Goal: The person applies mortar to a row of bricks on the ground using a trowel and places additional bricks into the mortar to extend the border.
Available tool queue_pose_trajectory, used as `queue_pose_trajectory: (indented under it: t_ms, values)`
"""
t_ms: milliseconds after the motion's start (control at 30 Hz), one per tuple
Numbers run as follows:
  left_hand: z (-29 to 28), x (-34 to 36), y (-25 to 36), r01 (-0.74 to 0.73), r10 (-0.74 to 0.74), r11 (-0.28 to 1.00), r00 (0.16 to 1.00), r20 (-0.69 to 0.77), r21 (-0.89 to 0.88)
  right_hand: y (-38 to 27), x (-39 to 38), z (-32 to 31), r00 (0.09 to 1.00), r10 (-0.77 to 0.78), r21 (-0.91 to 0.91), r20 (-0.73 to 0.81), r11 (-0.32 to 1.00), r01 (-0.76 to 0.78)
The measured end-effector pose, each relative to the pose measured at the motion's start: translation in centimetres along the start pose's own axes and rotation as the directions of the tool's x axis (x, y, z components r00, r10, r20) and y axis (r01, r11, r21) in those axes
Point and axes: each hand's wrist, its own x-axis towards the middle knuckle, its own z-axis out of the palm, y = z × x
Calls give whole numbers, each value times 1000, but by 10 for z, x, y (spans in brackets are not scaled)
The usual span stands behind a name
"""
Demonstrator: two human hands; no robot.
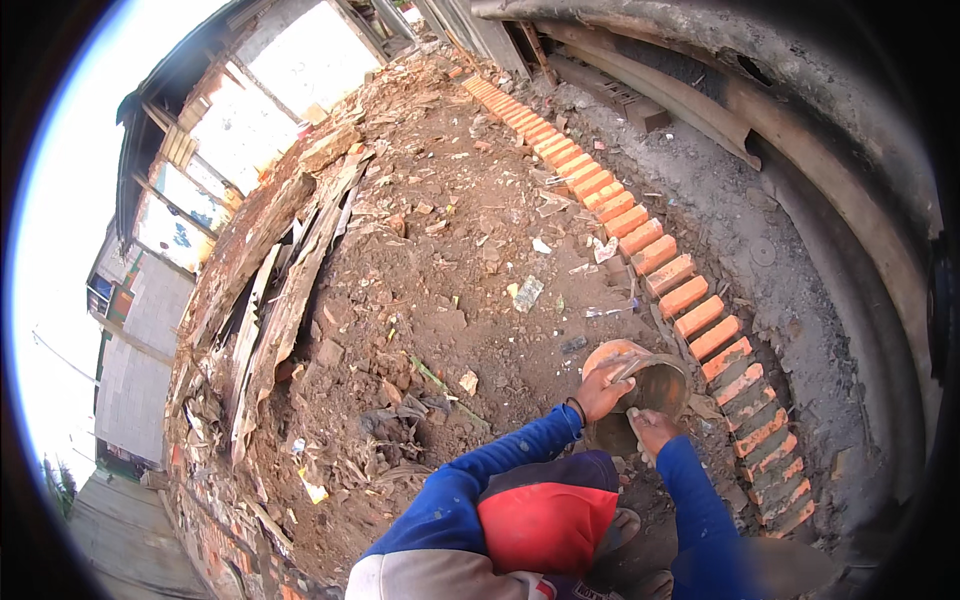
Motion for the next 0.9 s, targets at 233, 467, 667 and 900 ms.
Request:
queue_pose_trajectory:
  t_ms: [233, 467, 667, 900]
  values:
    - [-22, 9, -3, 57, -31, 945, 996, 87, -323, 39, 12, -3, 954, -287, -582, -85, 792, 187]
    - [-6, 12, -8, 58, -55, 998, 994, 90, -29, 17, 14, 11, 896, -353, -666, -267, 740, 93]
    - [-15, 11, -2, 217, -194, 948, 974, 117, -231, 22, 11, 28, 953, -282, -783, 110, 566, 257]
    - [-12, 13, -2, 96, -85, 983, 993, 80, -156, 23, 3, 16, 926, -376, -755, -39, 618, 219]
